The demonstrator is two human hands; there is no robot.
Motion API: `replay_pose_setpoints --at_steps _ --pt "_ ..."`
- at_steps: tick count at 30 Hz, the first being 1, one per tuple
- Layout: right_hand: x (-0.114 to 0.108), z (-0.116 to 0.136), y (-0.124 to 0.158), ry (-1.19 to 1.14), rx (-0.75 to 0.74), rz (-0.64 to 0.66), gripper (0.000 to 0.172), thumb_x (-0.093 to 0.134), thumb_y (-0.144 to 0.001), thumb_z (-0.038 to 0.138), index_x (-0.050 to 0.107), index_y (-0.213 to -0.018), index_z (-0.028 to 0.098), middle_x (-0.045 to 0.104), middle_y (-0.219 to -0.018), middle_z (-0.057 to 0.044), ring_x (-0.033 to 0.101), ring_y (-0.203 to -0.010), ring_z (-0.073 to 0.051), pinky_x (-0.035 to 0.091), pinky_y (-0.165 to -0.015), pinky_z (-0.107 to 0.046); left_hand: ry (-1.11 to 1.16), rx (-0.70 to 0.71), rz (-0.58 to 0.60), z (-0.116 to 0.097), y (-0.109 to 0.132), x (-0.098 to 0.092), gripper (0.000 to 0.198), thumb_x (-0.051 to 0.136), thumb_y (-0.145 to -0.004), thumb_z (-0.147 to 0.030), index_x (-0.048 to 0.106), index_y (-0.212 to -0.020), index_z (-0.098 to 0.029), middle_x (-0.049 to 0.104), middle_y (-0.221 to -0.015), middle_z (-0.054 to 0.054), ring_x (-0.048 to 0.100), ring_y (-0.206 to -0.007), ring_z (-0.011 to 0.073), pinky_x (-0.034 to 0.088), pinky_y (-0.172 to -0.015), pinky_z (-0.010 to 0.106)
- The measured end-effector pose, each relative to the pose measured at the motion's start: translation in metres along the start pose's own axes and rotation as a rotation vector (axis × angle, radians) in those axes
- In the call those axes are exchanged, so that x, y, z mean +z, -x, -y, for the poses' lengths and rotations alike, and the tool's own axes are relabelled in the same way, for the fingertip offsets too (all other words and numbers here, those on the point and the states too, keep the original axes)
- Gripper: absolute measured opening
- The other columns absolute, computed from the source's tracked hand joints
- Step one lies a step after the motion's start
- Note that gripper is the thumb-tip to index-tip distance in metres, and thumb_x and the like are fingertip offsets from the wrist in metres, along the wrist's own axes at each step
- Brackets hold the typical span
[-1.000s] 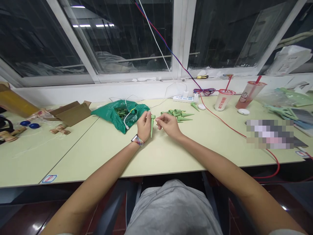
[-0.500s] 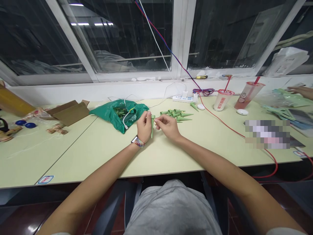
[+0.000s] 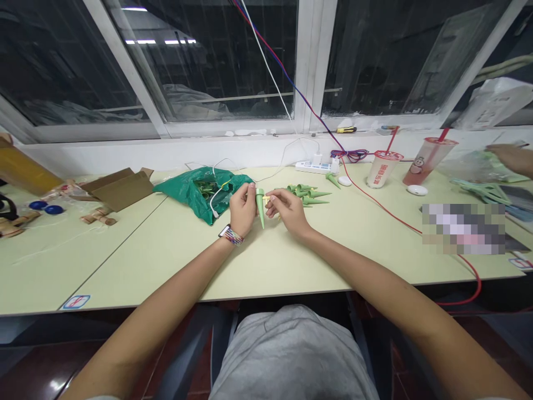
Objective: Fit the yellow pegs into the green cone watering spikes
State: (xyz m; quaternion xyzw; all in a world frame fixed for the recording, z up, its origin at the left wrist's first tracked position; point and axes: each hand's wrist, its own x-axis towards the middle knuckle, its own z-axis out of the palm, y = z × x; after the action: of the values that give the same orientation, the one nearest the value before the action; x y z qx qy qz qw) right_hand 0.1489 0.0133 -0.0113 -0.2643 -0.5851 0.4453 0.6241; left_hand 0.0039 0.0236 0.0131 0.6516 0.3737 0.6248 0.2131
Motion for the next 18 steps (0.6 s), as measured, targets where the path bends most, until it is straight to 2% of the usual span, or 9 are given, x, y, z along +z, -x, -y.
replay_pose_setpoints --at_steps 3,8,13,18 --pt "-0.0001 -0.0049 -0.0016 -0.038 0.042 -0.001 0.042 0.078 -0.083 0.058 0.067 -0.098 0.02 0.068 -0.074 0.001 0.069 -0.063 -0.015 0.061 -0.06 -0.028 -0.004 -0.008 0.025 0.0001 0.0011 -0.0017 0.053 0.055 -0.101 -0.063 0.045 -0.069 -0.022 0.041 -0.055 -0.005 0.042 -0.044 0.011 0.029 -0.042 0.028" --pt "0.0014 -0.0099 -0.0044 -0.044 0.089 -0.011 0.044 0.081 -0.078 0.06 0.066 -0.092 0.02 0.069 -0.072 0.001 0.07 -0.062 -0.014 0.062 -0.058 -0.027 0.033 0.016 -0.008 -0.0004 0.0015 -0.0014 0.053 0.06 -0.098 -0.063 0.046 -0.068 -0.021 0.041 -0.055 -0.005 0.04 -0.045 0.0101 0.03 -0.042 0.026" --pt "-0.0007 -0.006 -0.0065 -0.067 0.133 0.012 0.047 0.083 -0.074 0.061 0.068 -0.086 0.018 0.072 -0.071 -0.001 0.07 -0.06 -0.014 0.062 -0.058 -0.027 0.071 -0.054 0.014 0.0021 0.0015 -0.0019 0.049 0.06 -0.098 -0.063 0.048 -0.072 -0.023 0.044 -0.05 -0.006 0.042 -0.04 0.0109 0.029 -0.041 0.026" --pt "0.0012 0.0001 -0.0046 -0.072 0.111 0.077 0.044 0.083 -0.075 0.059 0.07 -0.086 0.019 0.071 -0.071 0.0 0.067 -0.058 -0.013 0.062 -0.059 -0.028 0.096 -0.075 -0.042 0.0095 -0.0051 -0.0036 0.044 0.06 -0.097 -0.064 0.062 -0.085 -0.022 0.052 -0.063 -0.003 0.046 -0.051 0.013 0.035 -0.047 0.028"
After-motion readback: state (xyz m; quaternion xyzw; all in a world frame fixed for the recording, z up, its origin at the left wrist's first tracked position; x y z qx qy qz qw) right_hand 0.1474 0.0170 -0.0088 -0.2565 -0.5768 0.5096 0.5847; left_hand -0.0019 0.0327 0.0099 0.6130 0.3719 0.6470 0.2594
